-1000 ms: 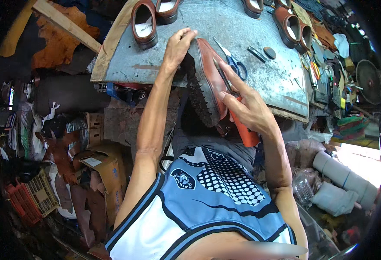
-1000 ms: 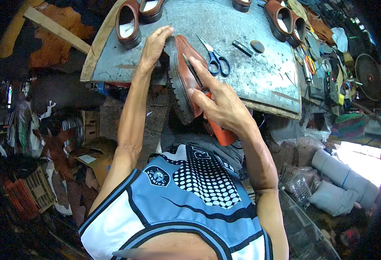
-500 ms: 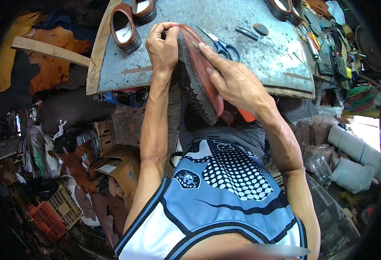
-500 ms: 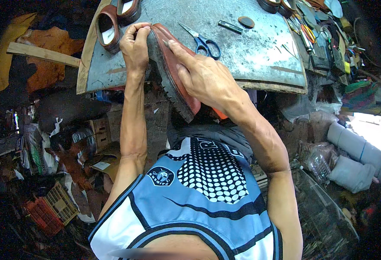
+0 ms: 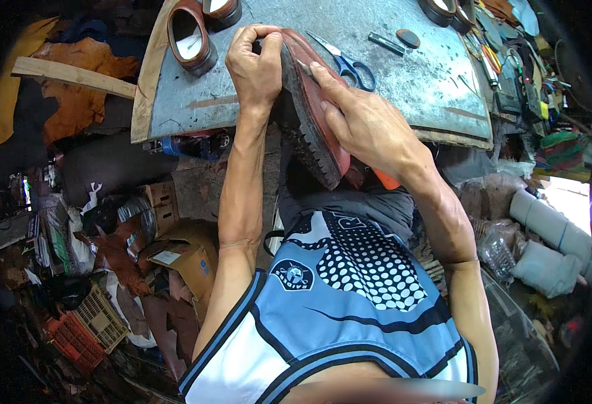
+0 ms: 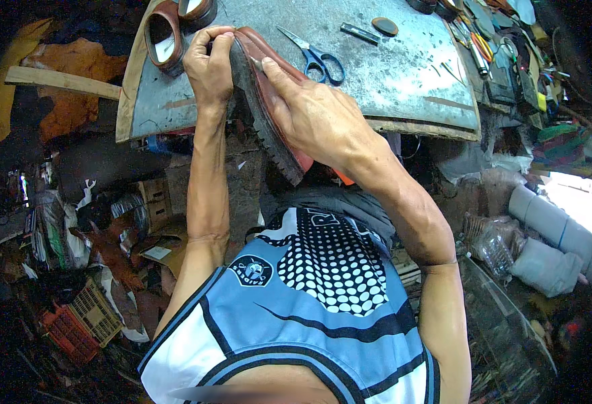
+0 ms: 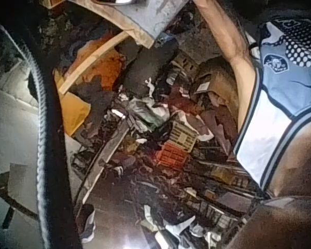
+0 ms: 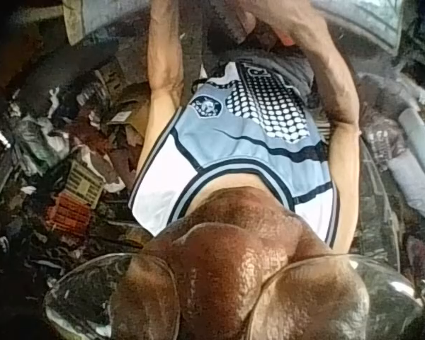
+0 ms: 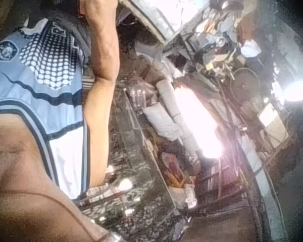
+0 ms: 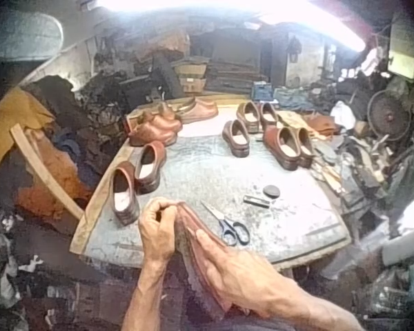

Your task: Trim and refine the edges of a shoe sole using a utility knife.

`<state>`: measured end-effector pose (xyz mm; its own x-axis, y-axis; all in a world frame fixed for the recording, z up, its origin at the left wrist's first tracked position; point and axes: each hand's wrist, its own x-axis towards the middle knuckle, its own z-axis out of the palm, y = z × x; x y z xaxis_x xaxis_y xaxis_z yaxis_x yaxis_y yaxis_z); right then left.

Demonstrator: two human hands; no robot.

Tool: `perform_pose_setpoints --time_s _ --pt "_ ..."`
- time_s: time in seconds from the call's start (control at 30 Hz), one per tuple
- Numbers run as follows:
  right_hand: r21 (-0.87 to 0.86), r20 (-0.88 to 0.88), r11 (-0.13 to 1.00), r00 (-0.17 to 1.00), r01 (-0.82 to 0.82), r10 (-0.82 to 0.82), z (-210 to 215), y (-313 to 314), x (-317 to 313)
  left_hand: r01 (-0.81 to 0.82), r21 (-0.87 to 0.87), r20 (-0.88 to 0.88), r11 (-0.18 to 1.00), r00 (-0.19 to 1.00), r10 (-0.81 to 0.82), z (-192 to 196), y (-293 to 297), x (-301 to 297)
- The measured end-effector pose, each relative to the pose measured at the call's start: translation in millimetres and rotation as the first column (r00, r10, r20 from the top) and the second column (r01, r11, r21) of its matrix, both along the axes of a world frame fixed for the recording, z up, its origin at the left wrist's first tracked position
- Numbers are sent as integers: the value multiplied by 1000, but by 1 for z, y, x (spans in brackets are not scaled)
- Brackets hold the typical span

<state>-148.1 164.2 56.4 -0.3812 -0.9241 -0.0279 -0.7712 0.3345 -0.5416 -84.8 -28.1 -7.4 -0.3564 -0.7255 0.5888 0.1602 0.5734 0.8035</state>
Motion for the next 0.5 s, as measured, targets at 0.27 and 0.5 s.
perform_pose_setpoints --time_s 0.27,0.5 --pt "-5 -3 1000 1000 -2 2 1 1 2 -14 -23 -4 1000 1000 14 1 1 0" --pt "-23 28 1000 1000 -2 3 1 -5 -3 0 -28 -13 1000 1000 -1 3 2 2"
